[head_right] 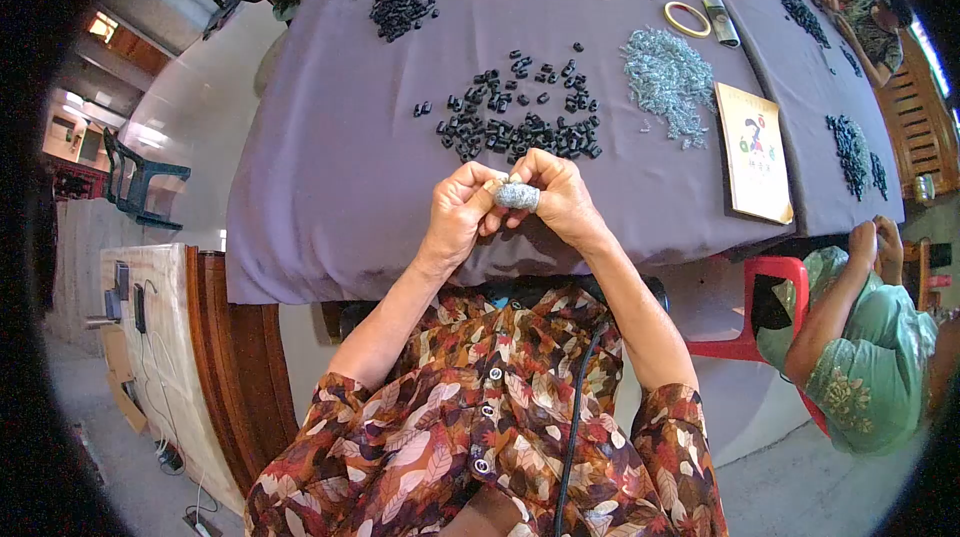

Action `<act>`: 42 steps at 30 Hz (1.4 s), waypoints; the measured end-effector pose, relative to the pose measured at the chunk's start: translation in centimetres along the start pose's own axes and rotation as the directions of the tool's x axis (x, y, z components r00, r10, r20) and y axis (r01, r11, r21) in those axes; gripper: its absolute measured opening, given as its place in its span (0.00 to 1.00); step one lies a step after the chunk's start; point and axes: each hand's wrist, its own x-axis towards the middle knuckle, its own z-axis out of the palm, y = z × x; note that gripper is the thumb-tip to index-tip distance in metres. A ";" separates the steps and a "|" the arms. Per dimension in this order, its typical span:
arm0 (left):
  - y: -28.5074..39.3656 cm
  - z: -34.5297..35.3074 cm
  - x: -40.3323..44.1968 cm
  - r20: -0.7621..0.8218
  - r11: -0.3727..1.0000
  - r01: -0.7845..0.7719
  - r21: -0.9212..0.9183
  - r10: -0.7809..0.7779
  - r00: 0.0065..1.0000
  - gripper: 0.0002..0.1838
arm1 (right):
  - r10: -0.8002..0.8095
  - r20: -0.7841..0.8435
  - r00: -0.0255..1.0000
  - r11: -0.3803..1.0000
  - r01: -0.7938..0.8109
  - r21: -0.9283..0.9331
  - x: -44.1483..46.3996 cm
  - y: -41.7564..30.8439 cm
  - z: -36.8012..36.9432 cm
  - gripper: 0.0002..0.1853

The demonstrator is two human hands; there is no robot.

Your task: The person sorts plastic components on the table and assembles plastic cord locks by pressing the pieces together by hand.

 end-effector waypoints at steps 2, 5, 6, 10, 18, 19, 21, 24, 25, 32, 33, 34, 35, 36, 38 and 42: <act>0.2 0.0 0.0 0.006 1.000 0.014 -0.015 -0.014 1.000 0.04 | 0.036 0.004 0.999 0.999 -0.036 0.026 0.0 -0.1 0.0 0.11; 0.3 -0.3 0.5 0.003 0.999 -0.003 -0.047 0.003 1.000 0.05 | 0.032 -0.011 0.999 0.998 -0.032 0.060 0.2 -0.8 0.8 0.11; 0.4 0.0 0.5 0.013 0.997 -0.006 -0.074 0.007 1.000 0.06 | 0.015 -0.004 1.000 0.998 -0.015 0.066 0.1 -0.9 0.7 0.10; 0.6 0.2 0.6 0.028 0.993 0.004 -0.117 -0.001 1.000 0.09 | -0.004 0.042 0.999 1.000 0.003 0.018 -0.2 -0.8 0.5 0.10; 0.8 -0.1 0.6 0.053 0.992 0.057 -0.114 -0.052 0.997 0.10 | -0.020 0.040 0.999 0.984 0.027 -0.177 -0.5 -0.6 0.3 0.11; 0.8 0.0 0.6 0.044 0.993 0.063 -0.104 -0.059 0.997 0.10 | -0.013 0.027 1.000 0.984 0.017 -0.180 -0.6 -0.8 0.6 0.11; 0.8 0.1 0.6 0.030 0.990 0.071 -0.125 -0.068 0.997 0.10 | -0.017 -0.003 1.000 0.978 0.016 -0.209 -0.6 -0.9 0.7 0.10; 0.6 0.0 0.7 0.039 0.977 0.068 -0.200 -0.061 0.997 0.12 | -0.035 -0.034 0.999 0.973 0.026 -0.230 -0.6 -0.8 0.8 0.10; 0.4 -0.3 0.8 0.061 0.975 0.061 -0.213 -0.049 0.997 0.12 | -0.032 -0.037 0.999 0.980 0.024 -0.198 -0.5 -0.8 0.9 0.10; 0.1 -0.5 0.9 0.068 0.976 0.069 -0.206 -0.056 0.996 0.12 | -0.075 -0.049 0.996 0.967 0.060 -0.248 -0.6 -0.6 0.9 0.09; 0.2 -0.5 0.9 0.081 0.983 0.080 -0.167 -0.067 0.994 0.12 | -0.073 -0.054 0.996 0.965 0.056 -0.257 -0.6 -0.5 0.9 0.09; 0.5 -0.6 0.9 0.095 0.988 0.090 -0.128 -0.078 0.992 0.12 | -0.072 -0.059 0.996 0.962 0.054 -0.267 -0.6 -0.5 0.9 0.09; 0.7 -0.7 0.9 0.109 0.991 0.099 -0.088 -0.089 0.990 0.12 | -0.071 -0.064 0.995 0.960 0.051 -0.277 -0.6 -0.6 1.0 0.09; 0.8 -0.6 0.9 0.098 0.992 0.095 -0.082 -0.087 0.991 0.12 | -0.071 -0.060 0.996 0.962 0.052 -0.269 -0.6 -0.7 1.0 0.09; 0.8 -0.5 0.8 0.078 0.993 0.089 -0.071 -0.084 0.993 0.12 | -0.120 -0.030 0.992 0.929 0.102 -0.357 -0.6 -0.7 0.9 0.09; 1.7 -0.4 0.7 0.064 0.988 0.153 -0.030 -0.151 0.986 0.08 | -0.085 -0.002 0.996 0.932 0.078 -0.354 -0.9 -1.2 1.4 0.11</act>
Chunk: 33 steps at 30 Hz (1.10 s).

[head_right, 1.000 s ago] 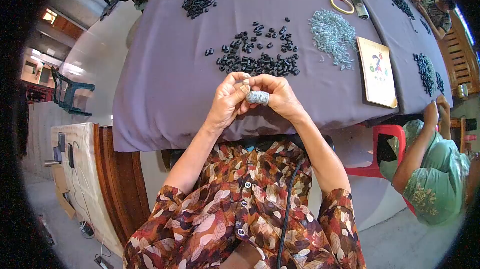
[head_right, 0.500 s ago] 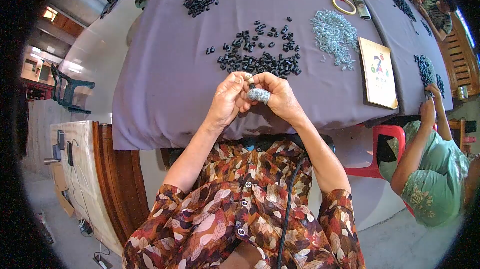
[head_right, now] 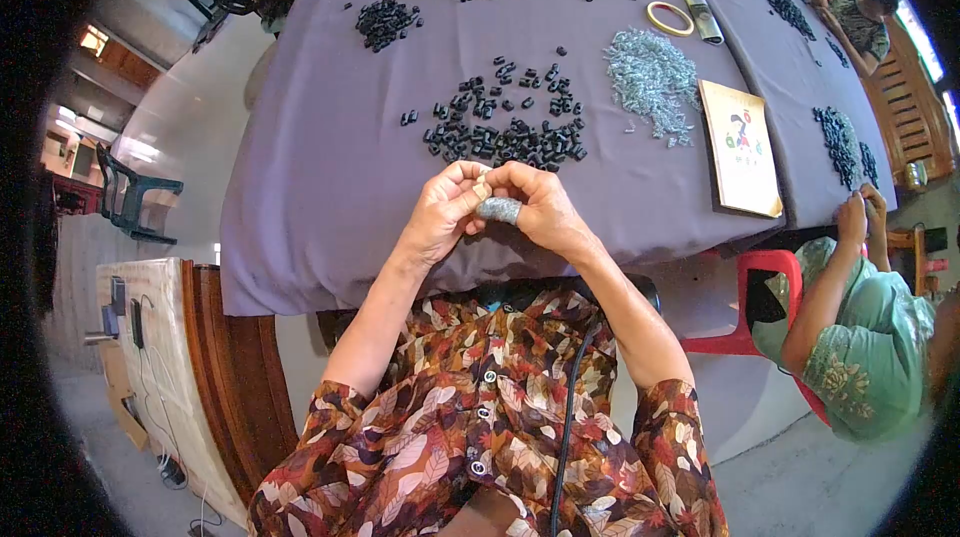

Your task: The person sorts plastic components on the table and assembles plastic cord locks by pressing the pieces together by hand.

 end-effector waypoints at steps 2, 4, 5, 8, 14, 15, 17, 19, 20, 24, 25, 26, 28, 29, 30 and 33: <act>1.1 -0.2 -0.3 -0.045 0.985 0.029 0.171 -0.021 0.999 0.07 | 0.030 0.031 0.999 0.999 -0.030 -0.019 0.0 0.5 -0.1 0.13; 2.5 -0.8 -0.7 -0.118 0.950 0.057 0.307 -0.021 0.993 0.05 | -0.027 0.011 1.000 0.963 0.029 -0.269 -0.1 -1.2 -1.1 0.12; 3.1 -1.6 -0.8 -0.131 0.921 0.058 0.384 -0.008 0.991 0.04 | -0.055 0.007 0.998 0.920 0.054 -0.388 -0.1 -2.1 -1.9 0.12; 5.0 -3.7 -1.5 -0.226 0.815 0.086 0.573 0.057 0.972 0.03 | -0.232 -0.231 0.945 0.844 0.078 -0.530 0.1 -1.2 -5.6 0.08; 4.9 -7.6 -1.4 -0.295 0.533 0.150 0.833 0.198 0.935 0.04 | -0.324 -0.359 0.875 0.530 -0.146 -0.835 -1.1 -0.1 -11.9 0.11; 5.1 -7.2 -1.5 -0.307 0.489 0.170 0.855 0.214 0.927 0.04 | -0.326 -0.363 0.873 0.494 -0.170 -0.853 -1.0 0.4 -12.3 0.12; 5.7 -6.0 -1.9 -0.329 0.398 0.213 0.892 0.249 0.911 0.05 | -0.311 -0.377 0.873 0.443 -0.217 -0.870 -1.0 1.1 -12.6 0.13; 6.6 -4.5 -2.3 -0.310 0.519 0.065 0.852 0.400 0.862 0.06 | -0.268 -0.409 0.872 0.421 -0.275 -0.864 -1.0 1.0 -12.1 0.14; 7.2 -3.5 -2.7 -0.310 0.568 -0.016 0.823 0.471 0.826 0.06 | -0.262 -0.413 0.872 0.421 -0.282 -0.862 -1.0 1.1 -12.2 0.14; 10.7 3.1 -6.7 0.062 0.882 -0.469 0.036 0.466 0.882 0.07 | -0.264 -0.416 0.870 0.433 -0.279 -0.857 -0.6 1.9 -12.8 0.12; 11.2 4.6 -7.7 0.216 0.846 -0.471 -0.248 0.523 0.825 0.08 | -0.272 -0.413 0.869 0.440 -0.269 -0.857 -0.7 2.1 -12.9 0.12; 11.9 6.5 -9.2 0.258 0.817 -0.372 -0.440 0.512 0.819 0.08 | -0.260 -0.418 0.871 0.433 -0.281 -0.856 -0.8 2.1 -12.9 0.11; 13.2 8.7 -10.0 0.429 0.739 -0.168 -0.652 0.543 0.722 0.07 | -0.243 -0.421 0.874 0.422 -0.295 -0.857 -0.7 1.9 -12.7 0.10; 14.0 9.3 -10.4 0.486 0.764 -0.152 -0.627 0.536 0.690 0.05 | -0.236 -0.418 0.877 0.412 -0.300 -0.861 -0.5 1.9 -12.7 0.11; 14.8 9.9 -10.7 0.540 0.788 -0.140 -0.600 0.528 0.655 0.05 | -0.229 -0.417 0.879 0.401 -0.305 -0.864 -0.6 1.9 -12.7 0.11; 17.8 10.1 -13.5 0.619 0.915 0.001 -0.404 0.272 0.737 0.07 | -0.215 -0.421 0.881 0.391 -0.318 -0.864 -0.8 1.7 -12.4 0.11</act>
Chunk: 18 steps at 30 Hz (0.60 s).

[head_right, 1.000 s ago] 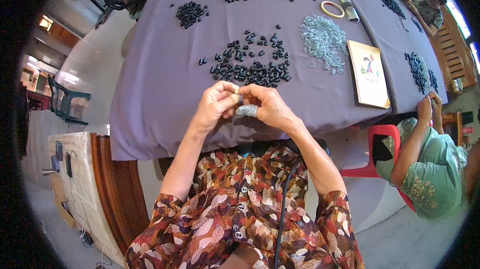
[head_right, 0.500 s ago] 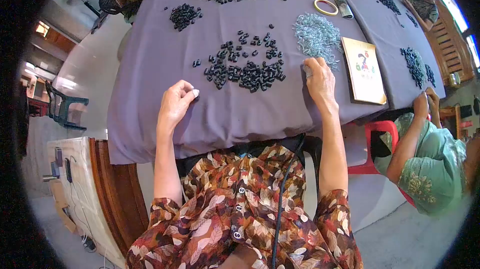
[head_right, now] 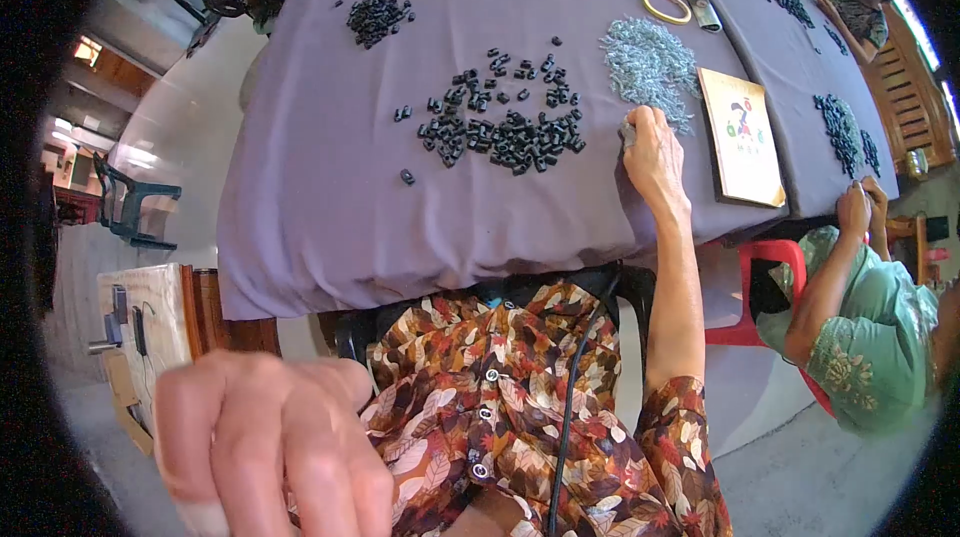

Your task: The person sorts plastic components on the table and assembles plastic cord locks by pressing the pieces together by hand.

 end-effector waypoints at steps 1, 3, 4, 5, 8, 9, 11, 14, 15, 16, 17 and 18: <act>0.3 0.6 -0.3 -0.050 0.999 0.032 -0.020 -0.032 0.998 0.09 | 0.003 0.004 1.000 1.000 -0.003 0.001 -0.1 -0.1 0.0 0.11; 0.3 1.8 -0.6 -0.187 0.998 0.002 -0.058 -0.013 0.982 0.12 | 0.018 0.004 1.000 1.000 -0.018 -0.012 -0.2 -0.2 0.1 0.12; -1.3 2.6 -0.7 -0.261 0.985 -0.152 -0.075 0.128 0.957 0.13 | 0.024 0.005 1.000 1.000 -0.024 -0.020 -0.2 -0.2 0.1 0.12; -2.8 3.3 -0.9 -0.329 0.948 -0.309 -0.073 0.269 0.905 0.14 | 0.010 0.005 1.000 1.000 -0.010 -0.027 -0.2 -0.3 0.2 0.12; -4.3 3.9 -1.1 -0.367 0.885 -0.466 -0.025 0.425 0.827 0.14 | -0.005 -0.020 1.000 0.997 0.003 -0.077 -0.3 -0.8 0.2 0.10; -4.3 3.7 -1.1 -0.340 0.883 -0.469 -0.013 0.437 0.833 0.14 | -0.014 -0.034 0.999 0.995 0.011 -0.097 -0.4 -1.0 0.4 0.09; -3.9 2.5 -0.9 -0.241 0.907 -0.421 -0.002 0.408 0.881 0.13 | -0.030 -0.048 0.998 0.993 0.024 -0.113 -0.5 -1.2 0.5 0.08; -3.2 1.8 -0.9 -0.163 0.945 -0.326 -0.006 0.320 0.933 0.12 | -0.033 -0.053 0.998 0.989 0.025 -0.143 -0.6 -1.6 0.5 0.07; -3.1 1.7 -0.9 -0.158 0.950 -0.313 -0.016 0.307 0.939 0.12 | -0.032 -0.048 0.998 0.988 0.025 -0.153 -0.6 -1.6 0.5 0.07; -3.0 1.8 -1.0 -0.162 0.952 -0.305 -0.026 0.297 0.941 0.12 | -0.046 -0.079 0.996 0.991 0.035 -0.131 -0.7 -1.6 0.6 0.07; -3.0 1.6 -1.1 -0.162 0.953 -0.302 -0.035 0.293 0.942 0.12 | -0.059 -0.108 0.992 0.993 0.048 -0.108 -0.7 -1.5 0.9 0.07; -2.8 1.8 -1.2 -0.171 0.954 -0.298 -0.039 0.287 0.943 0.11 | -0.071 -0.137 0.988 0.995 0.060 -0.084 -0.7 -1.5 1.1 0.07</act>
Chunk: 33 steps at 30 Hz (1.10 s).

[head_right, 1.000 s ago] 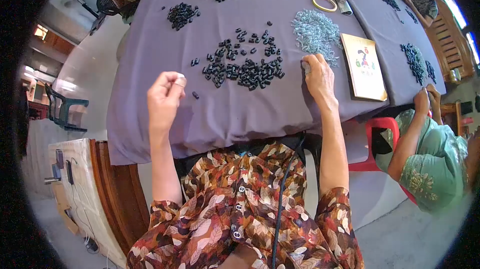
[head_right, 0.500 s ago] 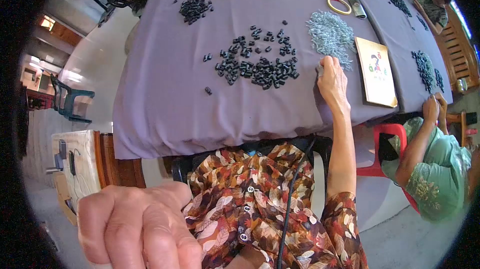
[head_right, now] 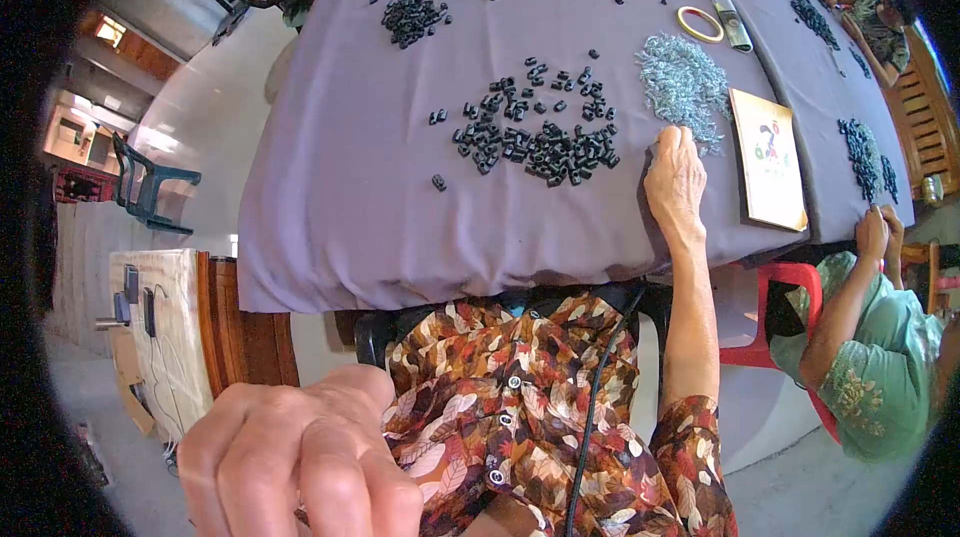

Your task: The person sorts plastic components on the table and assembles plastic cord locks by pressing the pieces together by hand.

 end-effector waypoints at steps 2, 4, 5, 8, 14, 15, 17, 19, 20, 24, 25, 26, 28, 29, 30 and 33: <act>0.0 0.0 0.0 -0.014 1.000 0.009 -0.013 -0.009 1.000 0.11 | 0.059 0.015 0.998 0.997 -0.060 0.047 -0.1 -0.2 0.1 0.09; 0.4 0.3 -0.2 -0.047 0.999 0.032 -0.014 -0.032 0.998 0.10 | 0.082 0.014 0.997 0.992 -0.083 0.090 -0.1 -0.4 0.2 0.10; 0.4 0.3 -0.4 -0.059 0.999 0.033 -0.017 -0.034 0.998 0.10 | 0.075 0.005 0.997 0.991 -0.075 0.112 -0.1 -0.5 0.3 0.11; 0.2 -0.1 -0.6 -0.029 1.000 -0.009 -0.026 0.008 1.000 0.09 | 0.053 -0.007 0.999 0.989 -0.052 0.135 0.0 -0.7 0.4 0.11; -0.6 -0.2 0.4 0.019 0.996 -0.085 0.012 0.085 0.996 0.08 | -0.037 -0.043 0.998 0.990 0.042 0.134 0.0 -0.7 0.3 0.13; -0.5 -0.3 0.5 0.053 0.997 -0.077 0.019 0.076 0.996 0.09 | -0.041 -0.032 0.999 0.990 0.046 0.135 0.0 -0.6 0.3 0.14; -1.3 -2.6 0.8 0.239 0.986 -0.169 0.001 0.164 0.957 0.12 | -0.034 -0.061 0.998 0.980 0.045 0.194 0.0 -0.6 0.4 0.13; -1.8 -3.7 0.9 0.288 0.973 -0.229 0.036 0.210 0.935 0.14 | -0.009 -0.086 0.996 0.964 0.031 0.263 0.1 -0.4 0.1 0.12; -1.8 -4.4 0.8 0.269 0.971 -0.210 0.112 0.174 0.947 0.11 | 0.008 -0.094 0.996 0.951 0.021 0.307 0.2 -0.4 0.0 0.12; -2.6 -9.4 0.9 0.027 0.670 0.017 0.742 -0.056 0.998 0.01 | 0.149 -0.060 0.987 0.846 -0.095 0.525 0.2 -0.6 0.2 0.13; -2.4 -11.1 1.2 -0.092 0.367 0.112 0.923 -0.073 0.993 0.02 | 0.191 -0.042 0.981 0.807 -0.132 0.576 0.1 -0.5 0.2 0.13; -3.2 -14.1 1.2 -0.054 0.064 0.050 0.997 0.063 0.997 0.04 | 0.172 -0.053 0.984 0.827 -0.115 0.550 0.1 -0.4 0.2 0.13; -3.3 -18.3 1.1 -0.046 -0.334 0.088 0.939 0.134 0.990 0.06 | 0.131 -0.070 0.989 0.866 -0.079 0.494 0.1 -0.1 0.1 0.11; -3.5 -20.3 0.9 -0.079 -0.398 0.147 0.906 0.182 0.980 0.07 | 0.115 -0.084 0.990 0.875 -0.061 0.481 0.1 -0.1 0.1 0.11; -3.6 -21.3 0.9 -0.075 -0.465 0.162 0.870 0.200 0.977 0.07 | 0.097 -0.101 0.990 0.884 -0.039 0.466 0.2 -0.1 0.2 0.10; -3.8 -23.7 0.7 -0.094 -0.595 0.219 0.774 0.233 0.968 0.08 | 0.062 -0.148 0.987 0.901 0.008 0.433 0.2 -0.2 0.4 0.09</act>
